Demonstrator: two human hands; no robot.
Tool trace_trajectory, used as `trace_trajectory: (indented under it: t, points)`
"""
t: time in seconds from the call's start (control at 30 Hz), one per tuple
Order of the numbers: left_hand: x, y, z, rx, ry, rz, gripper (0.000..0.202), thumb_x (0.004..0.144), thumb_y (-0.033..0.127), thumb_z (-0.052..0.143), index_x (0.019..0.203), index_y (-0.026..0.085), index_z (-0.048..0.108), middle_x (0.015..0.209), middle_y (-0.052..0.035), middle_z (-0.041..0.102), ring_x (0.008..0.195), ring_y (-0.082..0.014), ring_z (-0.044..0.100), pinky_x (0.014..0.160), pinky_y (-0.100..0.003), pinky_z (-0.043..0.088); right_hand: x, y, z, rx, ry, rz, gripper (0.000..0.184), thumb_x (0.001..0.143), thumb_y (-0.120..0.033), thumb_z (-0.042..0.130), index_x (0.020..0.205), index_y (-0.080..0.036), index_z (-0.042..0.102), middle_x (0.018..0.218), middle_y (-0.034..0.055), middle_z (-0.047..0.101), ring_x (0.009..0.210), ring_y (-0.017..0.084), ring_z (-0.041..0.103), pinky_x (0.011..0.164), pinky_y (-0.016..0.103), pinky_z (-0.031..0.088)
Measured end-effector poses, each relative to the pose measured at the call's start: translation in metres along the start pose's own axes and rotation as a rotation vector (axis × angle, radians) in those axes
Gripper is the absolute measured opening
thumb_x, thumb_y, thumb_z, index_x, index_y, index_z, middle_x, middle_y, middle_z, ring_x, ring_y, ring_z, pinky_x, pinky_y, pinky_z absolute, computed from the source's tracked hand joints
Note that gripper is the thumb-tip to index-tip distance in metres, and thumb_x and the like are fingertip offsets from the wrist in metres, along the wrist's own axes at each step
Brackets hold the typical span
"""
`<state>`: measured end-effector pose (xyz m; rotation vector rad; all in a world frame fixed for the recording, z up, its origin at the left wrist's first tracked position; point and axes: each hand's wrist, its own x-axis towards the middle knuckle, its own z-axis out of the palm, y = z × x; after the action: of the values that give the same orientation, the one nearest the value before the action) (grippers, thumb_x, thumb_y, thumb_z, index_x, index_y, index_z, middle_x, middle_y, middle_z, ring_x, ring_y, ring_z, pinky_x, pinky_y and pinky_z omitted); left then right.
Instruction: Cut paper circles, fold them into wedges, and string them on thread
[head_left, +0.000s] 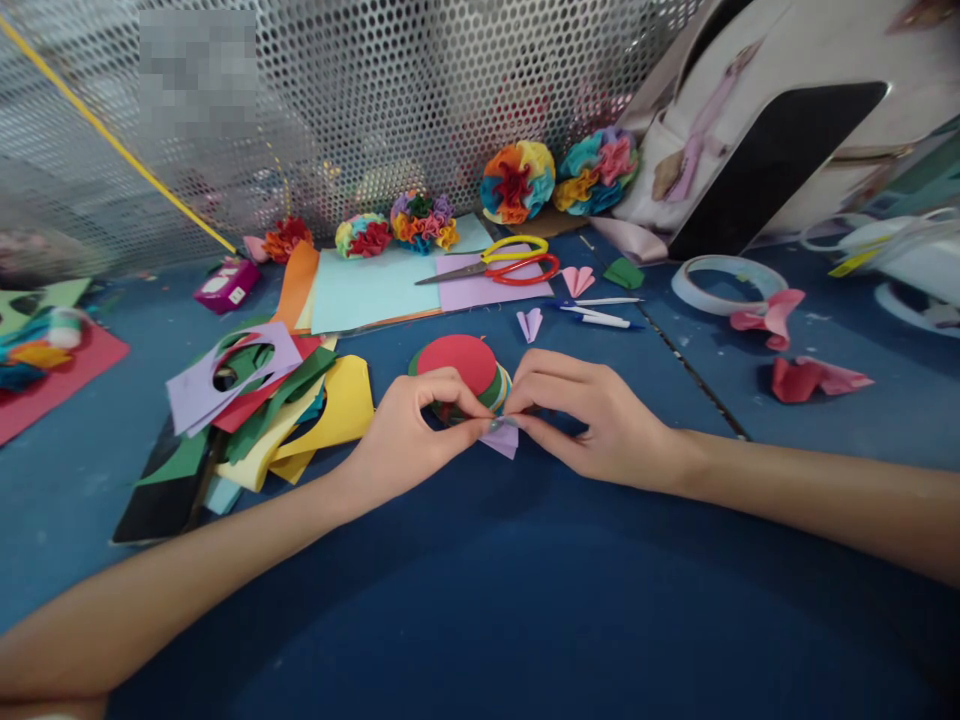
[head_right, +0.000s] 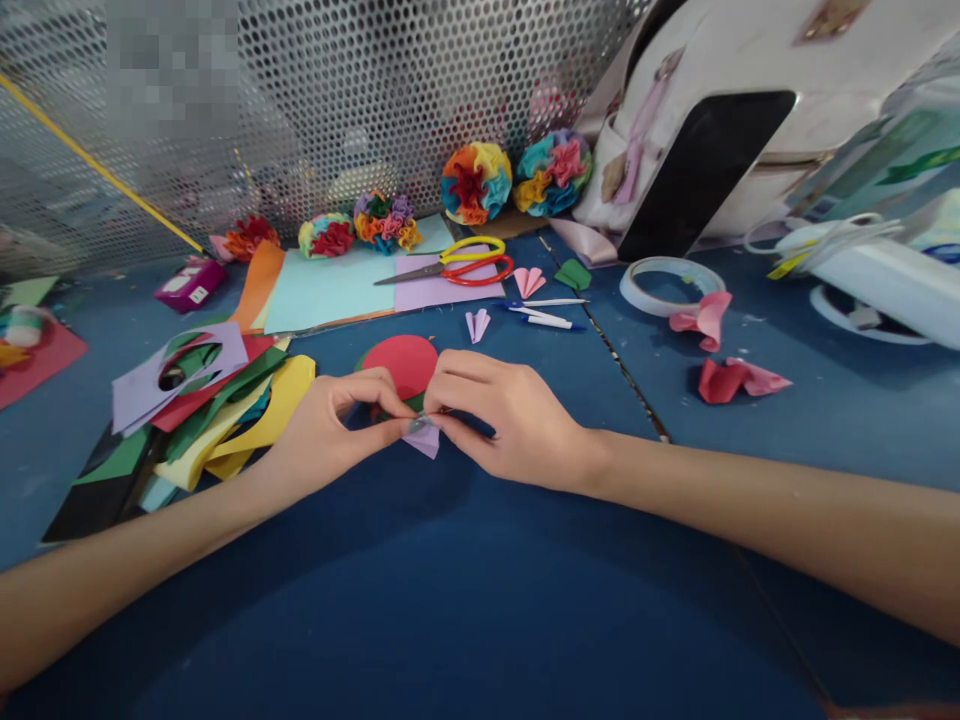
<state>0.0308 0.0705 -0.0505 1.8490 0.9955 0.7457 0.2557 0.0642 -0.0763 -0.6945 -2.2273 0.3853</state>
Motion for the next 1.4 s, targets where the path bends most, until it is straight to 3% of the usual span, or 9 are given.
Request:
trace_trajectory:
  t: [0.27,0.5,0.6,0.7,0.83,0.97,1.1,1.3,1.4]
  points:
    - [-0.002,0.0,-0.001,-0.013,0.011,0.062,0.007,0.084,0.022,0.08,0.091,0.02,0.077,0.086,0.0,0.073,0.074,-0.0128,0.06,0.069,-0.026,0.046,0.002,0.003,-0.002,0.175,0.057,0.131,0.011,0.1,-0.016,0.06,0.089,-0.019,0.062,0.087,0.0013,0.061,0.072,0.011,0.057,0.065,0.023,0.048]
    - [-0.002,-0.006,-0.002,0.003,0.042,0.073,0.008,0.085,0.019,0.078,0.092,0.02,0.079,0.086,-0.0014,0.078,0.079,-0.015,0.069,0.074,-0.025,0.054,0.006,0.007,-0.006,0.323,0.144,0.289,0.031,0.1,-0.032,0.063,0.072,-0.02,0.059,0.07,-0.0019,0.054,0.061,0.011,0.048,0.056,0.025,0.039]
    - [-0.001,-0.008,-0.001,-0.02,0.067,0.051,0.006,0.085,0.021,0.077,0.09,0.019,0.078,0.084,-0.0018,0.078,0.076,-0.0146,0.07,0.071,-0.024,0.054,0.008,0.011,-0.008,0.483,0.273,0.37,0.037,0.1,-0.039,0.064,0.069,-0.02,0.058,0.073,0.0008,0.061,0.064,0.012,0.052,0.057,0.025,0.04]
    - [-0.001,-0.009,0.0,-0.053,0.089,0.034,0.005,0.084,0.021,0.077,0.088,0.019,0.075,0.081,-0.0012,0.076,0.074,-0.0138,0.07,0.071,-0.023,0.055,0.009,0.017,-0.008,0.708,0.39,0.5,0.047,0.099,-0.04,0.062,0.059,-0.02,0.046,0.085,0.0065,0.072,0.072,0.015,0.063,0.054,0.025,0.041]
    - [-0.002,-0.009,0.0,-0.078,0.108,0.053,0.007,0.084,0.016,0.073,0.087,0.019,0.067,0.089,-0.0019,0.075,0.079,-0.013,0.071,0.078,-0.024,0.058,0.008,0.023,-0.01,0.922,0.387,0.64,0.043,0.099,-0.041,0.056,0.064,-0.022,0.039,0.073,0.0042,0.071,0.054,0.014,0.06,0.048,0.026,0.041]
    - [-0.003,-0.01,0.0,-0.114,0.081,0.062,0.011,0.084,0.014,0.071,0.087,0.019,0.061,0.108,-0.0062,0.073,0.087,-0.0142,0.072,0.082,-0.026,0.059,0.008,0.022,-0.011,1.026,0.278,0.591,0.034,0.103,-0.047,0.05,0.078,-0.024,0.047,0.063,0.0005,0.067,0.048,0.015,0.058,0.046,0.026,0.043]
    - [-0.004,-0.012,0.001,-0.129,0.074,0.076,0.014,0.083,0.015,0.071,0.088,0.019,0.059,0.104,-0.0055,0.07,0.086,-0.0152,0.071,0.083,-0.029,0.059,0.008,0.017,-0.011,1.041,0.226,0.523,0.03,0.104,-0.048,0.05,0.089,-0.023,0.053,0.058,-0.0026,0.063,0.044,0.014,0.054,0.043,0.025,0.038]
    - [-0.003,-0.011,0.002,-0.146,0.067,0.082,0.014,0.083,0.013,0.071,0.089,0.019,0.06,0.111,-0.0084,0.072,0.093,-0.0169,0.072,0.084,-0.029,0.059,0.006,0.007,-0.007,0.775,0.24,0.387,0.038,0.109,-0.05,0.046,0.087,-0.021,0.058,0.075,0.0024,0.066,0.065,0.015,0.065,0.051,0.024,0.044]
    - [-0.003,-0.01,0.002,-0.153,0.051,0.083,0.012,0.083,0.013,0.072,0.089,0.019,0.063,0.111,-0.0084,0.073,0.098,-0.0172,0.073,0.086,-0.027,0.059,0.006,0.006,-0.005,0.584,0.209,0.286,0.035,0.108,-0.046,0.05,0.089,-0.02,0.062,0.089,0.0048,0.065,0.073,0.013,0.061,0.061,0.025,0.05]
